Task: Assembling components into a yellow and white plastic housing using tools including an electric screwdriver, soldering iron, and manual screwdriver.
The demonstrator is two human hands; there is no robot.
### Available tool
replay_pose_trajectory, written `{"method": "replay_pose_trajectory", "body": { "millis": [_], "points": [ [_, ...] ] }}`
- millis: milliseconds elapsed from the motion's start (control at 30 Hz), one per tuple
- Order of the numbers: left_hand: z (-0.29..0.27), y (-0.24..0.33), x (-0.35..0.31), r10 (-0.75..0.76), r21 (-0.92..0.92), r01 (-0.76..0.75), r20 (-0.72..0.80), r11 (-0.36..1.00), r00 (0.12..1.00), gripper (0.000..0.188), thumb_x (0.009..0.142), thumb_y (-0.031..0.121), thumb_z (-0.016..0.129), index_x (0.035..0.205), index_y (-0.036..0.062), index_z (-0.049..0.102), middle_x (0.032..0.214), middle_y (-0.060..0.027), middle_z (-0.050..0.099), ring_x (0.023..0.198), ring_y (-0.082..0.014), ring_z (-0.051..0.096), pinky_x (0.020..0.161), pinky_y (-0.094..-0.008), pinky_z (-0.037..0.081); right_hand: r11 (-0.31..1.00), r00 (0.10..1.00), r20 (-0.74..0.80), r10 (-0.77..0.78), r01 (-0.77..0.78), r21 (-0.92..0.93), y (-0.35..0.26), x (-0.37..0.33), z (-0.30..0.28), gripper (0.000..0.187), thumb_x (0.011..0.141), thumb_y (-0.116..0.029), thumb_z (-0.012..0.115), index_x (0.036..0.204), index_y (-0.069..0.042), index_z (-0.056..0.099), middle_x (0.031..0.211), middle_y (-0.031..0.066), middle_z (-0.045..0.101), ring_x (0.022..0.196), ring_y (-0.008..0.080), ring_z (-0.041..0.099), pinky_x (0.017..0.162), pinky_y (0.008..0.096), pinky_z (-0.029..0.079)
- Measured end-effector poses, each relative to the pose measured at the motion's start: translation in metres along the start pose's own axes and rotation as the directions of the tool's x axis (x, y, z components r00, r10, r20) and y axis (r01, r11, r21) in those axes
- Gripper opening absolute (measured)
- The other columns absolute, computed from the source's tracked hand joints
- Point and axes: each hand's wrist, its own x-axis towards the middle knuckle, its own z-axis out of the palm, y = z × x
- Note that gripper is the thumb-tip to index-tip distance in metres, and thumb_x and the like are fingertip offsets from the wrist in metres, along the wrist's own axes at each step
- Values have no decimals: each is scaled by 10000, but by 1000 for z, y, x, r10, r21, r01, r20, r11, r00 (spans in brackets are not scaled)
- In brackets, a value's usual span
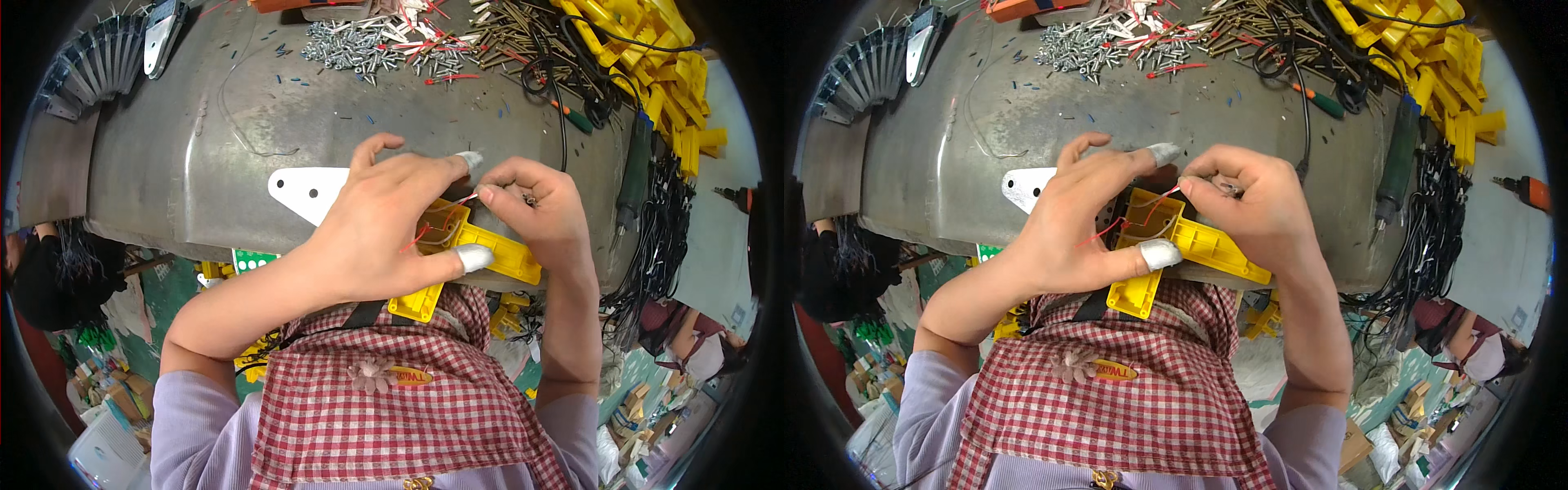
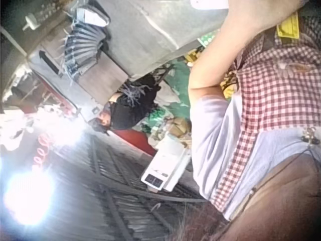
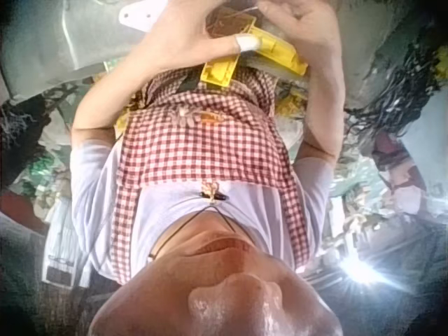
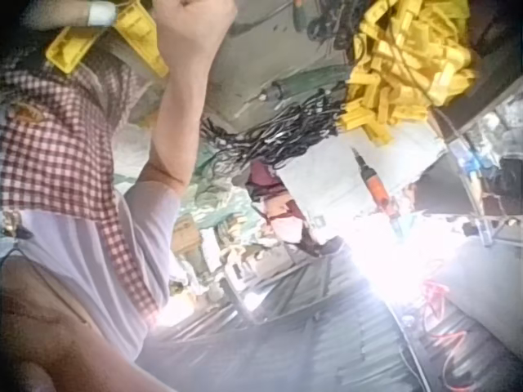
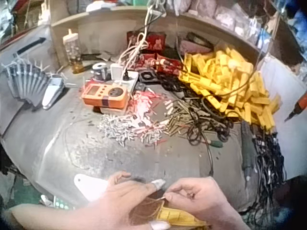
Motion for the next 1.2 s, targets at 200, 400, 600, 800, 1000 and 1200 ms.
{"method": "replay_pose_trajectory", "body": {
  "millis": [200, 400, 600, 800, 1000, 1200],
  "points": [
    [14, -13, 2, -31, -2, 31, -67, 1000, 997, 197, 735, 82, 701, 912, 47, 622, 823, -60, 639, 773, -217, 618, 948, -443, 373, 976, 996, 29, 87, -91, 198, 4, -4, 4, 91, 831, -91, 633, 878, -14, 646, 731, 10, 622, 682, 20, 519, 605, 200, 436],
    [5, -11, 10, -180, -211, 184, 36, 960, 983, 134, 752, 86, 689, 869, 36, 646, 816, -61, 642, 792, -208, 581, 855, -351, 411, 841, 902, -115, -416, 334, -426, 5, -13, 1, 294, 733, -122, 719, 1021, -114, 660, 656, 16, 559, 543, 133, 509, 520, 274, 426],
    [0, -13, 16, -197, -236, 232, 162, 944, 967, 106, 770, 91, 679, 861, 43, 654, 823, -63, 644, 818, -204, 551, 804, -328, 414, 450, 686, 129, -716, 594, -667, 15, -3, -10, 406, 697, -92, 712, 1089, -176, 644, 569, 10, 434, 495, 183, 453, 465, 312, 368],
    [-4, -14, 24, -199, -235, 260, 251, 937, 947, 92, 787, 101, 675, 849, 40, 646, 784, -55, 631, 757, -209, 562, 763, -330, 406, 569, 711, 24, -703, 582, -581, 16, 0, -6, 386, 664, -98, 685, 1044, -151, 645, 567, 12, 438, 499, 192, 461, 464, 315, 359],
    [-3, -9, 20, -107, -123, 129, 167, 984, 980, 120, 736, 100, 701, 816, 49, 628, 768, -45, 614, 741, -222, 562, 762, -331, 394, 565, 722, 137, -678, 631, -532, 22, 1, -10, 187, 768, -90, 660, 944, -91, 598, 614, 30, 491, 530, 210, 497, 498, 305, 392],
    [5, -13, 19, 125, 344, -113, -12, 932, 992, 171, 670, 81, 727, 795, 70, 611, 792, -18, 600, 759, -207, 555, 805, -341, 366, 995, 993, -70, -99, 98, -18, 7, 0, 0, 143, 877, -118, 593, 959, -8, 554, 693, 83, 566, 628, 136, 545, 604, 273, 456]
  ]
}}
